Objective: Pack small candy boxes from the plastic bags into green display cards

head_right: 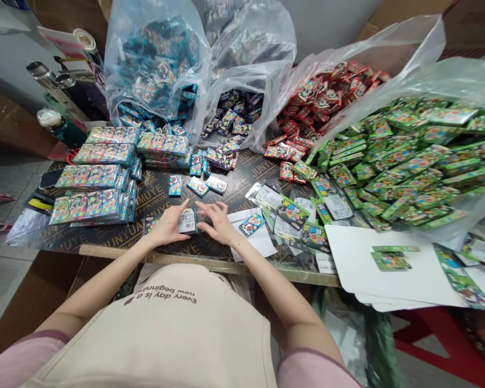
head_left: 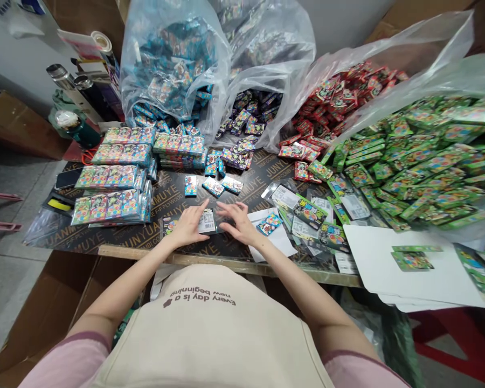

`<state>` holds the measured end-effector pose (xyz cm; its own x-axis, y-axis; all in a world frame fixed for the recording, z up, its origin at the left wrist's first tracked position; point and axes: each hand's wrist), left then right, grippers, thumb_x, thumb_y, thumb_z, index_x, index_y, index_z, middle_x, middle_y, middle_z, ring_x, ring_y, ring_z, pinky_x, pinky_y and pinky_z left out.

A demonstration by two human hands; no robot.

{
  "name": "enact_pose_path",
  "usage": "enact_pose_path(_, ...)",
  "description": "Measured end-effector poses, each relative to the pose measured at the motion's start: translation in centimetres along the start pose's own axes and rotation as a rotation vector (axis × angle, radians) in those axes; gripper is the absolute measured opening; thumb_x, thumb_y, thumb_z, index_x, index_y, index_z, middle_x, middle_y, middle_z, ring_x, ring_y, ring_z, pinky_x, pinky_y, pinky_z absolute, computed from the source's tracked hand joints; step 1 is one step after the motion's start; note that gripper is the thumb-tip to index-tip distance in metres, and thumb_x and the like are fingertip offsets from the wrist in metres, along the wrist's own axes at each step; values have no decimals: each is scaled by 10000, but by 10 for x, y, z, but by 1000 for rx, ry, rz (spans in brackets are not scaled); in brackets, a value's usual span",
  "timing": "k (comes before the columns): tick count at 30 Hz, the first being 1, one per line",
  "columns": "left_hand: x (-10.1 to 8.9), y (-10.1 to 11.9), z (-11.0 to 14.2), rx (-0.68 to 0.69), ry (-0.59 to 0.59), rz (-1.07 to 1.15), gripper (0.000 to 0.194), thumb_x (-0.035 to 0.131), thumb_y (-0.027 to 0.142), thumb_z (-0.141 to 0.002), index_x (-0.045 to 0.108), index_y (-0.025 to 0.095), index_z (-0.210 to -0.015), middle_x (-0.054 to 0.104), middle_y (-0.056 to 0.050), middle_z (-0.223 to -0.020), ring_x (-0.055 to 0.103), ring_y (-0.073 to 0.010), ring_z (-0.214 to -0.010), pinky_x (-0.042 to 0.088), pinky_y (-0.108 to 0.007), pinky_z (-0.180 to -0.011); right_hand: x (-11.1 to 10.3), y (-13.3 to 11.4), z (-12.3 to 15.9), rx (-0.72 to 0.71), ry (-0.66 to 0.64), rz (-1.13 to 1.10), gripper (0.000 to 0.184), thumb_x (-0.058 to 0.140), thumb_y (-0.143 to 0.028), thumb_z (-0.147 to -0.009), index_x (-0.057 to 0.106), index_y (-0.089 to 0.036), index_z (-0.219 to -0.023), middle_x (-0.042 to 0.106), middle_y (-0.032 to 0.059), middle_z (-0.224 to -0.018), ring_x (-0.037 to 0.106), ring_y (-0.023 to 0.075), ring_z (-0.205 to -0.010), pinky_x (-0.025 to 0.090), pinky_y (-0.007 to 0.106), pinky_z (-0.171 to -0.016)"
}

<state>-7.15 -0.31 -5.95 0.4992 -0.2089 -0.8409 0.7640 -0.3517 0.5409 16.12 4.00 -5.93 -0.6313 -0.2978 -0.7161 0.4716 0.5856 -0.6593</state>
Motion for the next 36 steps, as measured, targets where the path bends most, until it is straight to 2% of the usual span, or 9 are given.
enact_pose_path(4, 6, -2, -2, 4, -92, -84, 1112, 790, 380, -632, 115, 258, -1506, 483, -117, -1261, 466, -305, -1134, 374, -446, -973, -23, 55, -52, 291, 284, 278, 571, 509, -454, -881, 420, -191, -1380, 517, 149, -1349, 433, 311, -1221, 304, 460, -994)
enact_pose_path(7, 10, -2, -3, -5, -133, -138, 1063, 788, 389, -643, 169, 247, -1495, 467, -124, -1282, 440, -306, -1168, 349, -449, -1006, -39, 96, -95, 463, 308, 418, 748, 650, -472, -764, 401, -161, -1397, 453, 189, -1368, 380, 361, -1231, 332, 469, -948)
enact_pose_path(14, 15, 0, -1, -55, -121, -125, 1016, 787, 396, -649, 217, 268, -1481, 465, -119, -1311, 435, -303, -1193, 321, -477, -1040, -46, 112, -144, 234, 117, 479, 620, 600, -262, -789, 440, -157, -1378, 551, 163, -1246, 453, 318, -1156, 316, 455, -953)
enact_pose_path(18, 11, 0, -4, -83, -53, 41, 1033, 829, 476, -561, 340, 254, -1443, 480, -136, -1310, 425, -328, -1226, 277, -526, -1069, -52, 100, -125, 168, 119, 408, 578, 546, -99, -737, 517, -164, -1311, 616, 136, -1175, 494, 305, -1134, 285, 484, -989)
enact_pose_path(22, -4, 6, -23, -304, 155, 654, 735, 706, 532, -691, 524, 204, -1323, 568, -127, -1249, 524, -279, -1141, 386, -439, -991, -51, 57, -82, -106, -26, 121, 671, 503, -48, -720, 456, -227, -1366, 585, 83, -1295, 501, 262, -1190, 329, 462, -1003)
enact_pose_path(26, -15, 18, -47, -495, -35, 1170, 423, 741, 362, -655, 706, 113, -995, 700, -80, -917, 621, -163, -761, 458, -273, -718, -46, 8, -45, -274, -199, -66, 686, 457, -55, -781, 374, -281, -1424, 535, 55, -1363, 447, 231, -1282, 344, 455, -1038)
enact_pose_path(28, -14, 25, -52, -572, -10, 1218, 347, 790, 273, -559, 712, 95, -846, 691, -42, -755, 571, -106, -601, 420, -225, -610, -43, -3, -33, -241, -148, -68, 687, 510, -138, -805, 319, -271, -1452, 444, 83, -1439, 368, 255, -1351, 313, 484, -1068)
enact_pose_path(31, -7, 33, -52, -681, 156, 1234, 407, 818, 289, -505, 682, 106, -843, 671, -10, -675, 527, -82, -514, 381, -206, -527, -35, -7, -22, -132, -19, 3, 825, 657, -365, -751, 270, -239, -1469, 327, 141, -1495, 303, 328, -1378, 292, 525, -1066)
enact_pose_path(36, -5, 27, -40, -552, 102, 1082, 553, 748, 437, -636, 633, 104, -1062, 700, -77, -823, 634, -164, -692, 483, -286, -664, -17, -6, -14, -44, 132, 100, 753, 687, -376, -670, 415, -241, -1360, 544, 104, -1245, 480, 311, -1187, 320, 470, -1007)
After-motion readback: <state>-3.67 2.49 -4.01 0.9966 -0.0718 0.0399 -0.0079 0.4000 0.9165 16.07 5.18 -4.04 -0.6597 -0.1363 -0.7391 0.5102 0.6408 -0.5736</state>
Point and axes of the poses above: each hand's wrist, its own z-axis away from the middle knuckle, its own x-axis out of the palm, y = z × x
